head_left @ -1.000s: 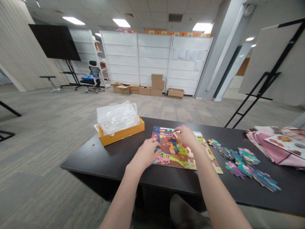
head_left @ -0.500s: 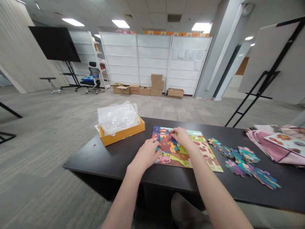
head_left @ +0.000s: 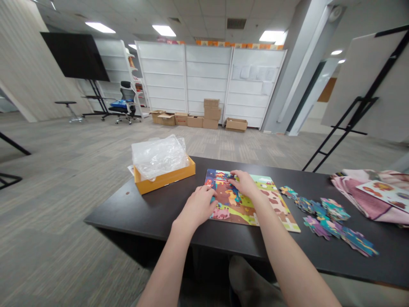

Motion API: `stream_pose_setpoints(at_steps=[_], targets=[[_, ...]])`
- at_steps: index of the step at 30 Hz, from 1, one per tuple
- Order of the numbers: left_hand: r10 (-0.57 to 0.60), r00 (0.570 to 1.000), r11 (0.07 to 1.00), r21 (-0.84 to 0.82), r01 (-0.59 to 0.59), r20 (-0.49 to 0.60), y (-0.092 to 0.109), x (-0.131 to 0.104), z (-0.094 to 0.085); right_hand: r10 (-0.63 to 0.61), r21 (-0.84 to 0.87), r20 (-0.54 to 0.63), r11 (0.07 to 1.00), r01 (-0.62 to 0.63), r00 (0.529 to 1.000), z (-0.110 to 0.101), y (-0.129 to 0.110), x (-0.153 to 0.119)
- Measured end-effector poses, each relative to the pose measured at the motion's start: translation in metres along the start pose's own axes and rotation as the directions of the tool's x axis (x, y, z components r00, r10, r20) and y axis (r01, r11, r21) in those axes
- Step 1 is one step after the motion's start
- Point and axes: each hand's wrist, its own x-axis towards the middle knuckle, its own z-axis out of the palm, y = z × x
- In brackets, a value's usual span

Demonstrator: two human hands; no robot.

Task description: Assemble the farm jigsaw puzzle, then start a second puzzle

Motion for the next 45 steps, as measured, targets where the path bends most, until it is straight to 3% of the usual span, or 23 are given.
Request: stream_pose_setpoints(at_steps=[5,10,14,34,45], targets=[[-0.010,1.000,1.000,0.011,0.009,0.014,0.003,0.000,-0.002,-0.028,-0.012,-0.024,1.000,0.027,0.999,0.002,0.001,0.001],[-0.017,1.000,1.000,0.011,0.017,0.003,0.003,0.000,-0.001,-0.144,0.124,-0.111,0.980,0.157,0.983,0.008,-0.006,0.004],[-0.015,1.000,1.000,0.019,0.015,-0.010,0.003,0.000,0.001,-0.230,0.141,-0.061,0.961,0.236,0.971,0.016,-0.015,0.004],[-0.022,1.000,0.998,0.051,0.021,0.016,0.005,0.001,-0.001,-0.273,0.238,0.011,0.935,0.263,0.962,0.010,-0.023,0.002],[-0.026,0.999,0.999,0.044,0.024,0.034,0.008,0.001,-0.005,-0.173,0.076,-0.037,0.982,0.175,0.984,0.000,-0.030,-0.003]])
